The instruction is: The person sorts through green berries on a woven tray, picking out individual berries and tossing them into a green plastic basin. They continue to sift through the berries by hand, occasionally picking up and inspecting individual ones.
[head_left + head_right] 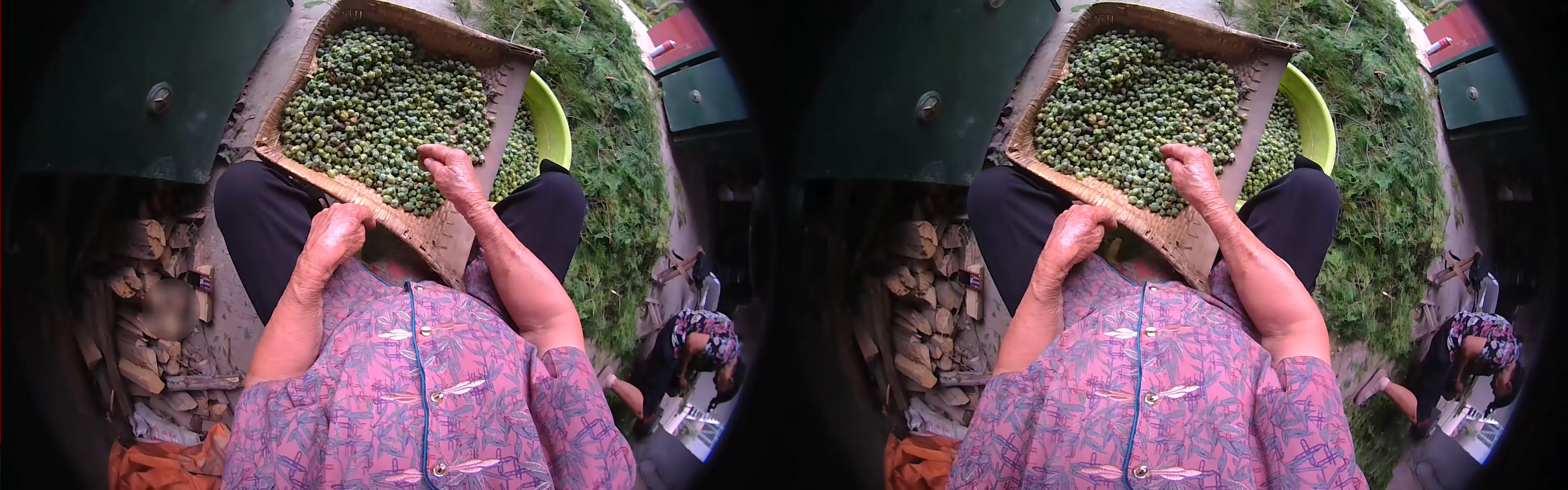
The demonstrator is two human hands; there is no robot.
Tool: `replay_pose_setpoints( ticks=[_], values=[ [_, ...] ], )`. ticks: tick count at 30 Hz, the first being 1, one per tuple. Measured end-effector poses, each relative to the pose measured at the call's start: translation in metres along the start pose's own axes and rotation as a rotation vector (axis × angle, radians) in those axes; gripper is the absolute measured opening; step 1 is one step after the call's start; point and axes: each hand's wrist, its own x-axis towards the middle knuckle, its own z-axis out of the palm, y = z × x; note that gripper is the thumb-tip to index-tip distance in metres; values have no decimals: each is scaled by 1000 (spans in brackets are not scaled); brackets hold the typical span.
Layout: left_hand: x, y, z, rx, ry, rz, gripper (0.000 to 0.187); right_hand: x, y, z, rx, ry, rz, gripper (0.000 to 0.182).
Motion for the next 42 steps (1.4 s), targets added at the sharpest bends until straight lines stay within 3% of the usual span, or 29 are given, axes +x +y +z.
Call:
replay_pose_setpoints(
  ticks=[5, 10, 17, 21, 24, 30, 33, 40, 42],
  values=[
    [2, 3, 4, -27, 25, -55, 21, 11, 14, 28, -298, -10, -281, 35],
    [6, 4, 5, 50, -31, -111, 20, 3, 11, 50, -249, -118, -286, 49],
    [7, 5, 5, 92, -27, -85, 20, -23, -31, 50, -216, -374, -275, 34],
    [7, 1, 7, 79, -7, -58, 18, -22, -27, 28, -90, -304, -280, 23],
    [4, 4, 3, 50, 22, -15, 17, -6, -21, -1, -41, -96, -199, 22],
    [6, 3, -1, -38, 4, 43, 16, 24, 22, -28, -353, 217, -233, 25],
    [4, -3, 2, -36, 55, 80, 17, 34, 38, -17, -375, 250, -273, 28],
    [5, -1, -1, -73, -10, 51, 18, 23, 42, 9, -543, 85, -283, 34],
    [3, 7, -5, -192, 112, 87, 21, 19, 40, 14, -532, 44, -292, 34]
  ],
)
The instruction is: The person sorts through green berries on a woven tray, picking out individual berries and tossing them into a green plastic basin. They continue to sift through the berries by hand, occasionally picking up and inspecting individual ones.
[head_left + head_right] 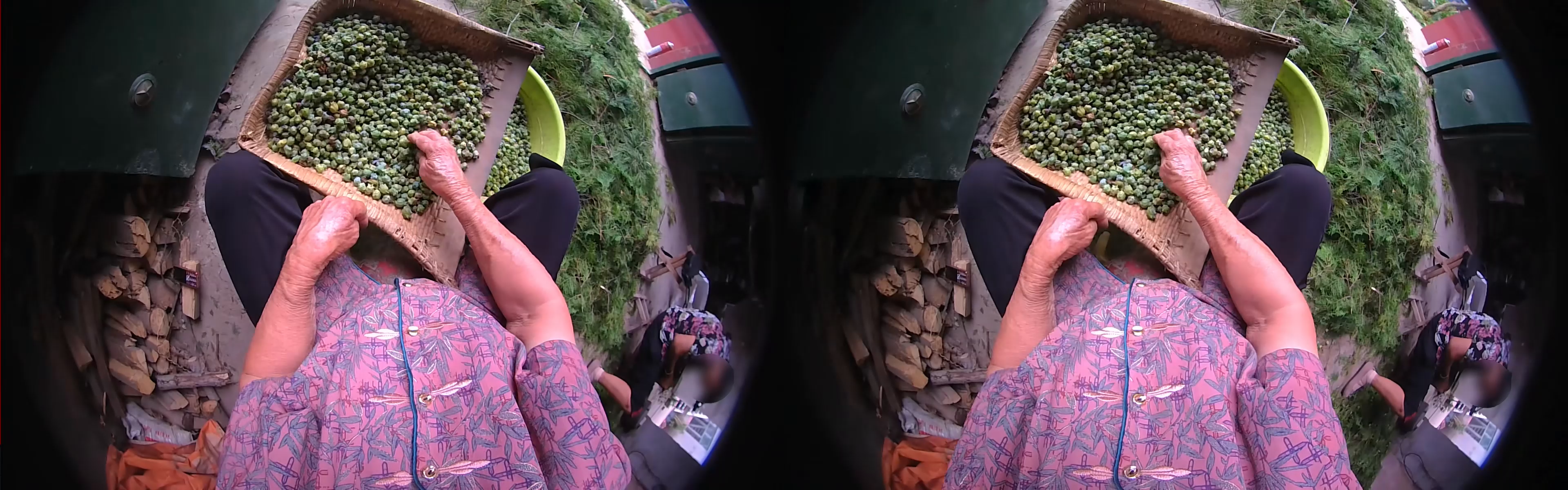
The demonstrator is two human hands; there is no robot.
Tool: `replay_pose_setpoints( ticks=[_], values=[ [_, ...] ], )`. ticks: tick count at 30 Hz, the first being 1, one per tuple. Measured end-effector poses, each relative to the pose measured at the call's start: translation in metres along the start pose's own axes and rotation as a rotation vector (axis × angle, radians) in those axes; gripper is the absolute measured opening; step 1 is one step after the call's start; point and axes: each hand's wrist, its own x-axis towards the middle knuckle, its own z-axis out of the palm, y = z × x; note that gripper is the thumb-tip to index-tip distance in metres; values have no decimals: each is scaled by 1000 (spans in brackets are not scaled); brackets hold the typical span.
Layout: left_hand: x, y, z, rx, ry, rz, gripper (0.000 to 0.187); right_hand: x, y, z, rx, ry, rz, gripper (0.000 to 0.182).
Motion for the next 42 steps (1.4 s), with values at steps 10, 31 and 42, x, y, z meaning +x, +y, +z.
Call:
replay_pose_setpoints(
  ticks=[10, 31, 42],
  values=[
    [4, -21, 7, 179, -201, -115, 15, -33, -55, -18, 230, -244, 1, 28],
    [3, -18, -4, 25, -184, -8, 23, 10, 32, -56, 274, 165, 370, 32],
    [4, -23, -1, 13, -254, -85, 19, 3, 32, -62, 127, 97, 346, 26]
  ],
)
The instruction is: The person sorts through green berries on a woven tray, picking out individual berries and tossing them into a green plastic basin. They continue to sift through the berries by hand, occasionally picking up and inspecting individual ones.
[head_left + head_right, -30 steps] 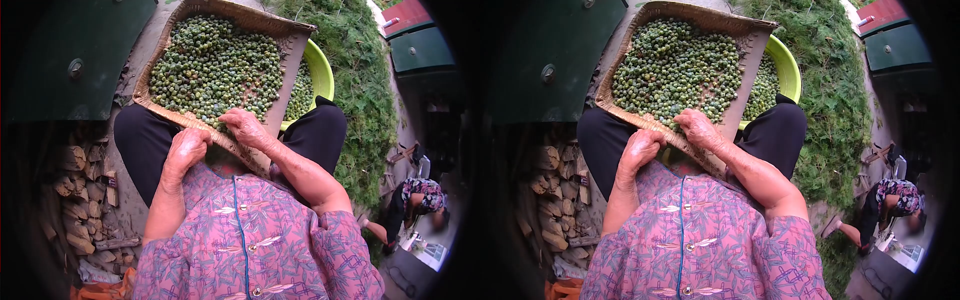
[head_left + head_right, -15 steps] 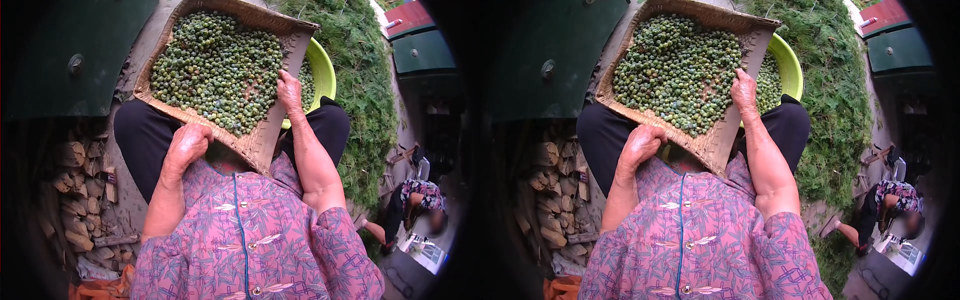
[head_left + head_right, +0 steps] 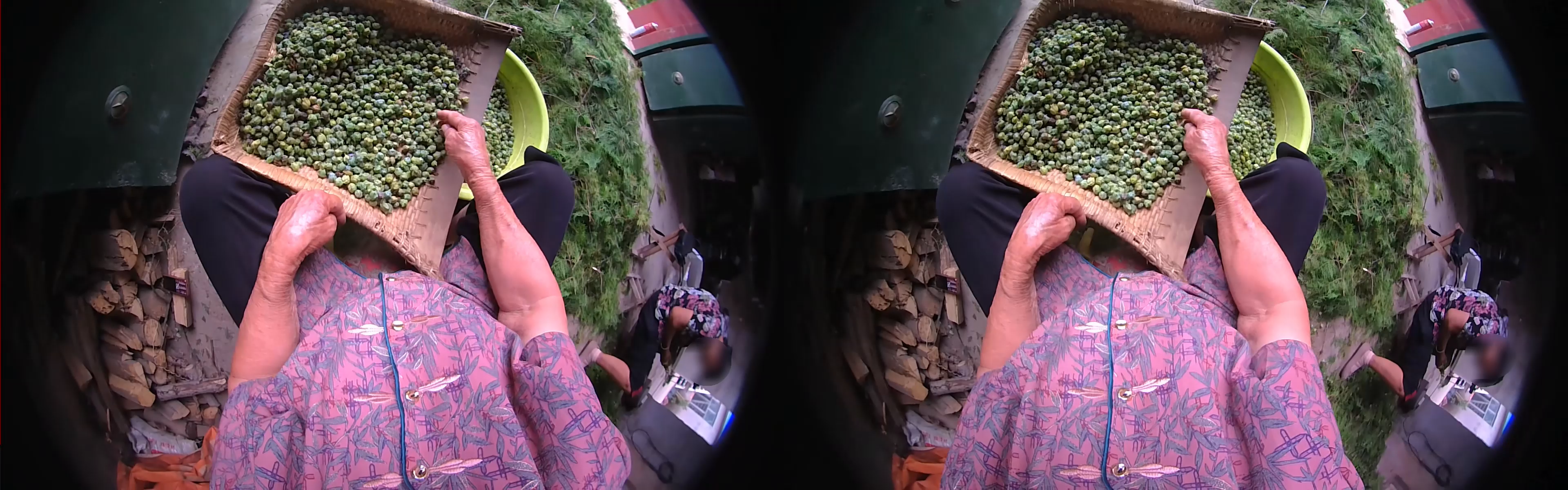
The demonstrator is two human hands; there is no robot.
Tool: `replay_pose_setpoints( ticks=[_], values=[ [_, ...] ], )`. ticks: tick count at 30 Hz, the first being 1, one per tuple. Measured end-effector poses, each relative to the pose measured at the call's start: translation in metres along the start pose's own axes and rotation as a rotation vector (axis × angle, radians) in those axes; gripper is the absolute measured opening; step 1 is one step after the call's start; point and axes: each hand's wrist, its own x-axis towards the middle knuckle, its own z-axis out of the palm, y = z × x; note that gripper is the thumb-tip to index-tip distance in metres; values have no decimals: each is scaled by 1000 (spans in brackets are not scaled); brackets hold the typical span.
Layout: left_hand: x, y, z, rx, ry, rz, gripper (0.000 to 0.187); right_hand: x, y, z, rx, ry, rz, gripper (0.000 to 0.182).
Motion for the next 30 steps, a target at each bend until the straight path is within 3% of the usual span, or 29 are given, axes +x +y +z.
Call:
replay_pose_setpoints(
  ticks=[3, 4, 6, 7, 9, 11, 16, 21, 24, 27, 29, 30],
  values=[
    [-4, 4, -2, -153, 90, 71, 17, -8, -9, 8, 180, -241, 58, 31],
    [-4, 1, -1, -123, 85, 80, 16, -11, -18, 7, 529, -353, 213, 33],
    [-1, -1, 0, -93, 79, 89, 15, -11, -23, 3, 557, -355, 189, 32],
    [2, 0, 0, -9, 20, 4, 14, -11, -24, 1, 584, -358, 164, 31],
    [3, -3, 1, 73, -40, -77, 14, -8, -26, -10, 570, -307, 231, 28],
    [0, -13, 5, -7, 57, 108, 14, -5, -21, -23, 399, -178, 221, 26],
    [0, -15, 6, -25, 60, 108, 14, 1, 17, -30, 113, 2, 219, 22],
    [-3, -1, 3, -33, 120, 121, 15, -9, 10, -31, 112, -181, 452, 25],
    [-4, 4, 2, -118, 171, 144, 16, -14, 10, -20, 111, -151, 400, 27],
    [-2, 1, 0, -76, 92, 94, 16, -18, 2, -9, 160, -143, 376, 26],
    [-3, 4, 0, -82, 117, 98, 16, -21, -5, -3, 396, -261, 405, 25],
    [-2, 2, 1, -82, 118, 98, 16, -23, -8, -4, 496, -417, 429, 26]
  ],
)
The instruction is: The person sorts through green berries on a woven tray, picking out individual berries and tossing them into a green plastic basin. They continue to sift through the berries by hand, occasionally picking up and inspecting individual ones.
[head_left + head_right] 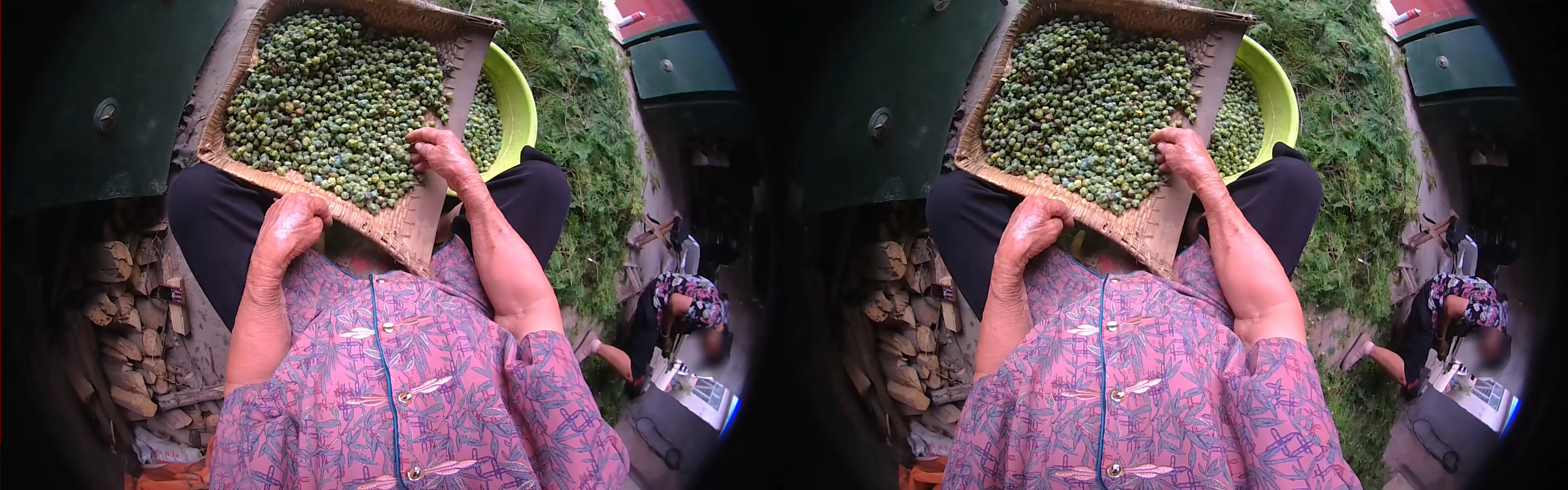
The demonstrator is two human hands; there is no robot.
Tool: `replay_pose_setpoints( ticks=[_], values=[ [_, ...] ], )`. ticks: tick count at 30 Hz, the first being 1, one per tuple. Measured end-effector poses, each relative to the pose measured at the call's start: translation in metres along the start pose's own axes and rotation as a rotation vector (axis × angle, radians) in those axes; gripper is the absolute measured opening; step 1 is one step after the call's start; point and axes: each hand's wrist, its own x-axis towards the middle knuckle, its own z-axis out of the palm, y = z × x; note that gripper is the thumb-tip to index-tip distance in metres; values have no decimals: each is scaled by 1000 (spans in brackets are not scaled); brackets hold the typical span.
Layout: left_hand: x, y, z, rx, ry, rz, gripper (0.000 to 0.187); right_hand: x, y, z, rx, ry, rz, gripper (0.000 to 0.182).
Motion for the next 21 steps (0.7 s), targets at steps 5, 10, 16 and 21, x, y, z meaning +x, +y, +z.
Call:
replay_pose_setpoints(
  ticks=[5, 10, 16, 21],
  values=[
    [0, 5, 3, -77, 122, 5, 30, -8, -24, -11, 160, -69, -192, 28],
    [2, 6, -2, 30, -28, -23, 15, 7, -7, -45, 19, 446, -104, 26],
    [-1, 18, -4, -35, 57, 2, 15, 30, 22, -37, -73, 441, -68, 25],
    [0, 12, -3, -54, 22, -12, 16, 47, 34, -33, -214, 524, -249, 24]
  ],
)
